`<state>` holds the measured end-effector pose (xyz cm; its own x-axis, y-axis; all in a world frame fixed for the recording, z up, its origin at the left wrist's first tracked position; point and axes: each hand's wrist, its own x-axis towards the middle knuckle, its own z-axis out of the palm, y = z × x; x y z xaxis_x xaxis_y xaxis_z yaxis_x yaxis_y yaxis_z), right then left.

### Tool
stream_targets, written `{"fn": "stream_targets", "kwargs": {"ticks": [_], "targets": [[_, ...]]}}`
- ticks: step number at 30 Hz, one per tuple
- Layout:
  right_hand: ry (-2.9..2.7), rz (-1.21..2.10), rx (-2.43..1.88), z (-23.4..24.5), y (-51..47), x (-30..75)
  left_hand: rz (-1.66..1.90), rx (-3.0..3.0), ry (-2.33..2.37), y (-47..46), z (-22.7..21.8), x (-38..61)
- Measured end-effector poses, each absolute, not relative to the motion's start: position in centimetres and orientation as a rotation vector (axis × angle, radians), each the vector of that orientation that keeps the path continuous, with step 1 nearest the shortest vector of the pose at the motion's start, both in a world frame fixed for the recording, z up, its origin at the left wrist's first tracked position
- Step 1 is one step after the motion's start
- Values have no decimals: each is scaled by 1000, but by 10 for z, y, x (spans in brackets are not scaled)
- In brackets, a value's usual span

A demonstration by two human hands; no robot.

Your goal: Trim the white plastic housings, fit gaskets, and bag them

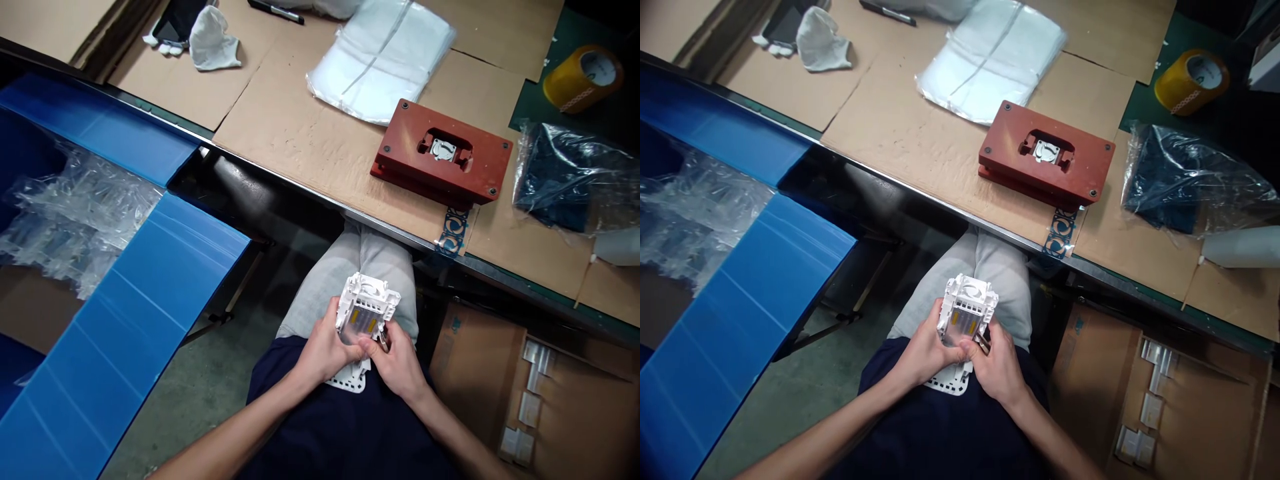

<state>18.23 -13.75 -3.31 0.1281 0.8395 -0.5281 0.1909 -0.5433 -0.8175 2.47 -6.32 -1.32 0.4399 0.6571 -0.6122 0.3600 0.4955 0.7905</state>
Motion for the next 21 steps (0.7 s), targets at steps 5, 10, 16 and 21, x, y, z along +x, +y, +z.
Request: {"fn": "stream_targets", "kwargs": {"ticks": [5,10,16,21], "targets": [[-931,1568,-1697,-28,-133,191,251,1102,1207,-65,-3,27],[-922,1573,-1688,-22,-140,191,261,1119,1205,-71,3,26],[-1002,1448,-1803,-30,-137,183,309,1086,1241,-74,-9,24],[-956,1539,-1717,-29,-125,189,278,1073,1247,-70,-8,24]]}}
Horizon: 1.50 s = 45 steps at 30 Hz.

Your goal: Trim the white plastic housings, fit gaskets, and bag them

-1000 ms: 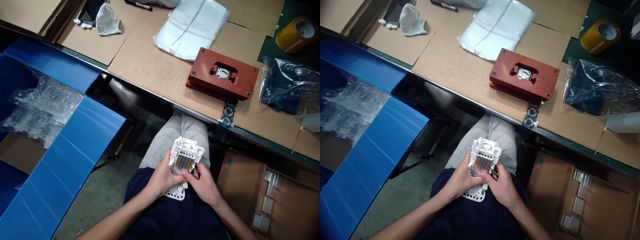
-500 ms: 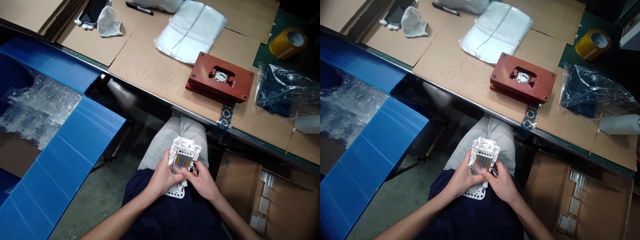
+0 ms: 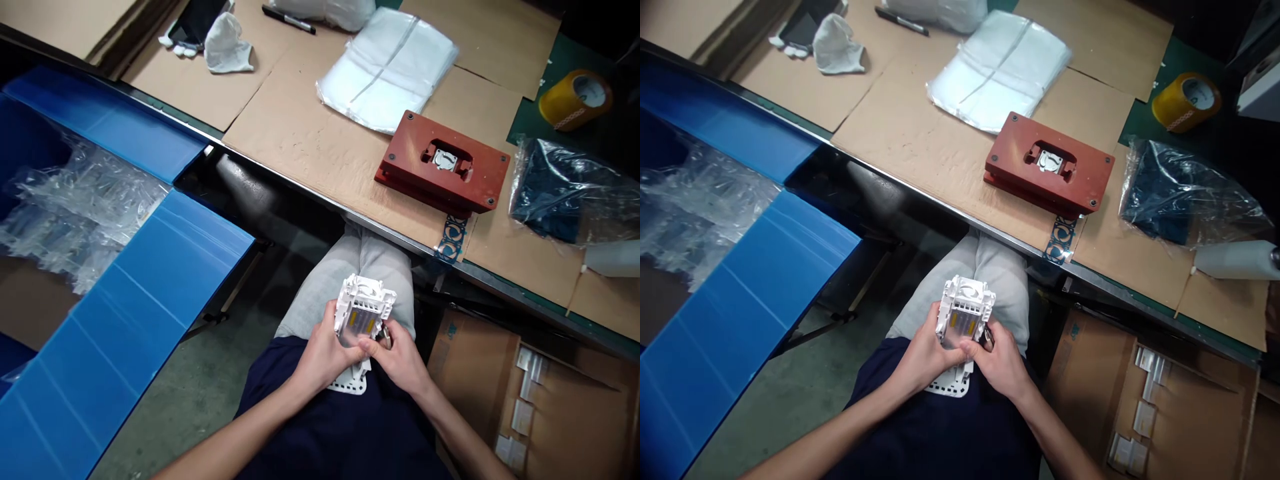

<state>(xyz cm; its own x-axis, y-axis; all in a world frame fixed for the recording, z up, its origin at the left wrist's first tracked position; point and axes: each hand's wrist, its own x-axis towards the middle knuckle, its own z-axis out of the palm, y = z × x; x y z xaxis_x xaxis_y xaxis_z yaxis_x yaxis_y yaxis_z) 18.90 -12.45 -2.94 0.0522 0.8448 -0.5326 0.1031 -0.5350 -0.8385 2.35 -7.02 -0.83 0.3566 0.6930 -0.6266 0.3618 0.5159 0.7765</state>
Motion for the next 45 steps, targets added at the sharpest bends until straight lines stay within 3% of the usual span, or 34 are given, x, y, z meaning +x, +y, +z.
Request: {"fn": "stream_targets", "kwargs": {"ticks": [25,37,45], "targets": [[-872,1679,-1588,-20,-121,190,325,1067,1242,-75,-7,21],[-971,1482,-1692,-39,-140,182,324,1062,1216,-78,-19,19],[-968,1533,-1650,-32,-127,187,318,1040,1251,-74,-17,23]]}}
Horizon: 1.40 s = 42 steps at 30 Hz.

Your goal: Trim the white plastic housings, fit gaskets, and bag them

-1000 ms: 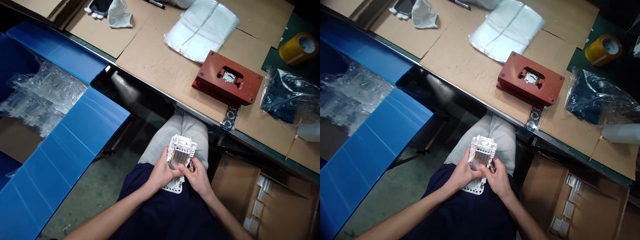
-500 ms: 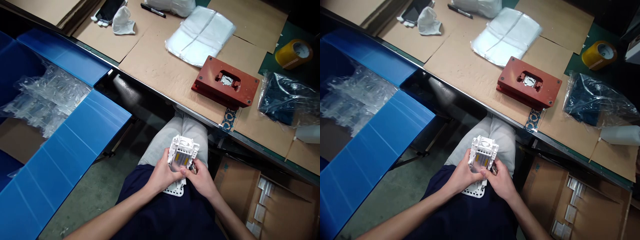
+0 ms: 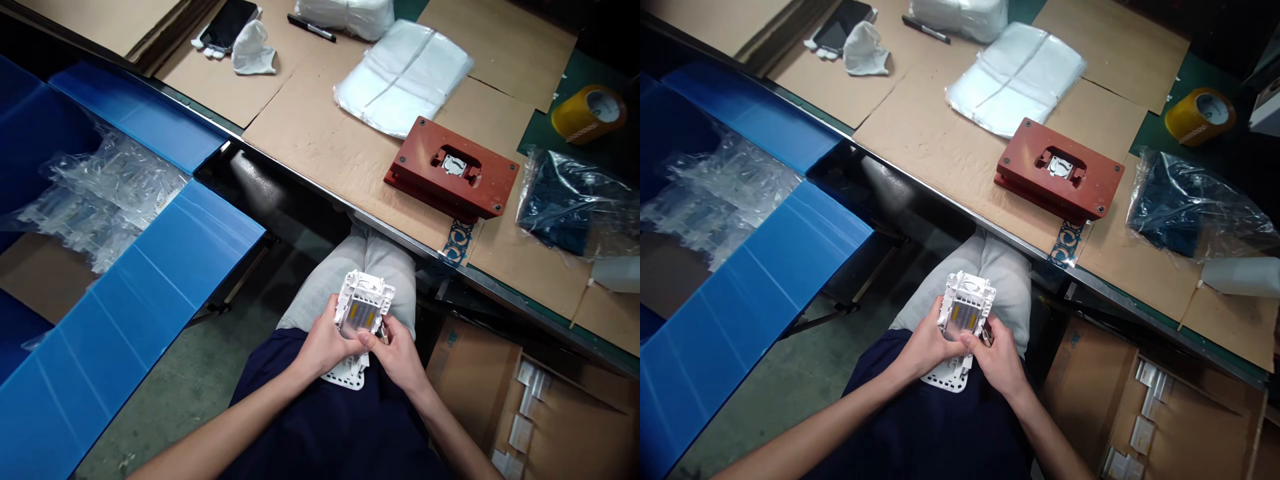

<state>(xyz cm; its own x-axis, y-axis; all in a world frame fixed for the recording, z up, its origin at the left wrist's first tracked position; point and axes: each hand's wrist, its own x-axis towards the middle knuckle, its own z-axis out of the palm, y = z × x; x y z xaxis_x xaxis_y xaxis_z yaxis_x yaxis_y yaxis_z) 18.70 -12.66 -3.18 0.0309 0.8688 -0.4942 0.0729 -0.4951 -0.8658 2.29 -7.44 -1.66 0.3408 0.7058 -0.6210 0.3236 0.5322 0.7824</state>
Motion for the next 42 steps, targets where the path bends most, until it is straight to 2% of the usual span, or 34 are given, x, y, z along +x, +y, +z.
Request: {"fn": "stream_targets", "kwargs": {"ticks": [8,10,13,15,24,31,37,42], "targets": [[-1001,1504,-1618,-17,-115,205,311,970,1227,-60,-4,24],[-1111,1200,-1696,-13,-105,231,315,893,1211,-52,2,23],[-1307,464,-1857,-11,-86,279,376,705,1141,-36,12,24],[-1374,218,-1899,-14,-75,306,446,575,1061,-26,19,26],[-1574,30,-1969,-44,-68,328,512,403,1012,3,29,44],[-1593,-75,-1866,-47,-64,334,462,285,969,0,36,49],[-1416,-302,-1835,-26,-57,334,441,226,920,-2,40,45],[-950,-520,-1747,17,-42,332,438,277,947,0,43,44]]}}
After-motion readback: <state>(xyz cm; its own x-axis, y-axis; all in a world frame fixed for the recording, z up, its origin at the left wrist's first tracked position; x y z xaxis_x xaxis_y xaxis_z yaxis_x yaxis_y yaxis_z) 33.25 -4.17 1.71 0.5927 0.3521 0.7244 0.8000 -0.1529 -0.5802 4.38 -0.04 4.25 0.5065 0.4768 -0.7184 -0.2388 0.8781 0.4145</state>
